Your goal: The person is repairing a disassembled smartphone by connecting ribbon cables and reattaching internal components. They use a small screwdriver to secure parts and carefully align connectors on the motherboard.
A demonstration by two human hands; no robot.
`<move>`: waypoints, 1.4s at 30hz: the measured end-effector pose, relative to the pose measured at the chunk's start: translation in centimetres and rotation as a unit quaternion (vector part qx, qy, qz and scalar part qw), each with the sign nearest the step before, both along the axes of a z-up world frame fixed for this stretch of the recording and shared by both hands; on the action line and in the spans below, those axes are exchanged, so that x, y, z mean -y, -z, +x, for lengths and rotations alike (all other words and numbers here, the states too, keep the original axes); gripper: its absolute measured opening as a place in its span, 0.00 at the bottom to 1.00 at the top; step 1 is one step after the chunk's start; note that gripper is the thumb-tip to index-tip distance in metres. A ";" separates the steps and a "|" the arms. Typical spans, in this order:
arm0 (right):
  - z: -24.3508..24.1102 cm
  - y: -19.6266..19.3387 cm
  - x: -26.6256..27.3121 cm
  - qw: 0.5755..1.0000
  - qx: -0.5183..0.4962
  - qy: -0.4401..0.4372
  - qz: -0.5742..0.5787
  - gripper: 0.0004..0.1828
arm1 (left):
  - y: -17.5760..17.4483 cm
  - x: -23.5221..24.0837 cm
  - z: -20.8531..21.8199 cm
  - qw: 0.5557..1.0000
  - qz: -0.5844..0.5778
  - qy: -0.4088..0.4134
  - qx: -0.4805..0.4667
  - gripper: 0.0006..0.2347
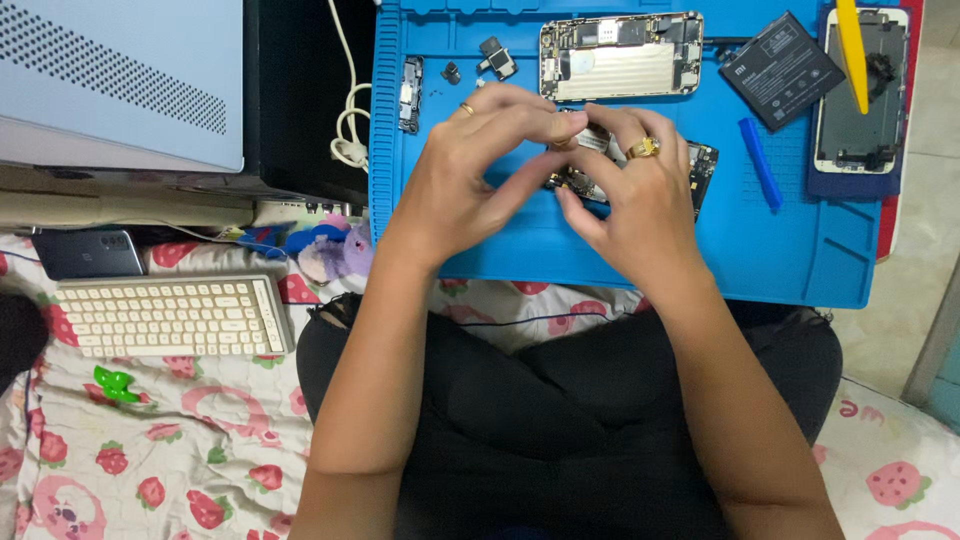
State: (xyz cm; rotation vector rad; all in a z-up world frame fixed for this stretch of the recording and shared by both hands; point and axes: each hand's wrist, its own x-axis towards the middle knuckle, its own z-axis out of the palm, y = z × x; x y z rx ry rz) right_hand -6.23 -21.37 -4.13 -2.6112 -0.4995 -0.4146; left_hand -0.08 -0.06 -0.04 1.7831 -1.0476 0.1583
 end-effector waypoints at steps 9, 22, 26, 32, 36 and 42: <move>-0.1 -0.1 -0.1 1.000 -0.004 0.001 -0.007 0.17 | 1.4 0.1 0.1 1.000 -0.010 0.015 -0.016 0.15; -0.1 -0.2 -0.1 1.000 0.002 -0.006 -0.004 0.12 | 0.6 -0.5 0.4 0.995 0.075 -0.011 0.063 0.14; -0.1 -0.4 -0.1 1.000 0.007 -0.011 -0.002 0.14 | 0.6 -0.5 0.3 0.998 0.054 0.026 0.030 0.13; 0.0 -0.3 0.0 1.000 0.013 -0.014 -0.008 0.16 | 2.2 -0.4 0.2 0.993 0.092 0.000 0.076 0.19; 0.1 -0.5 0.0 1.000 0.023 -0.014 -0.011 0.18 | 2.6 -0.3 0.0 0.993 0.104 -0.014 0.053 0.23; -0.1 -0.4 0.2 1.000 0.007 -0.018 -0.021 0.15 | 2.5 -0.4 -0.3 0.996 0.085 -0.022 0.021 0.21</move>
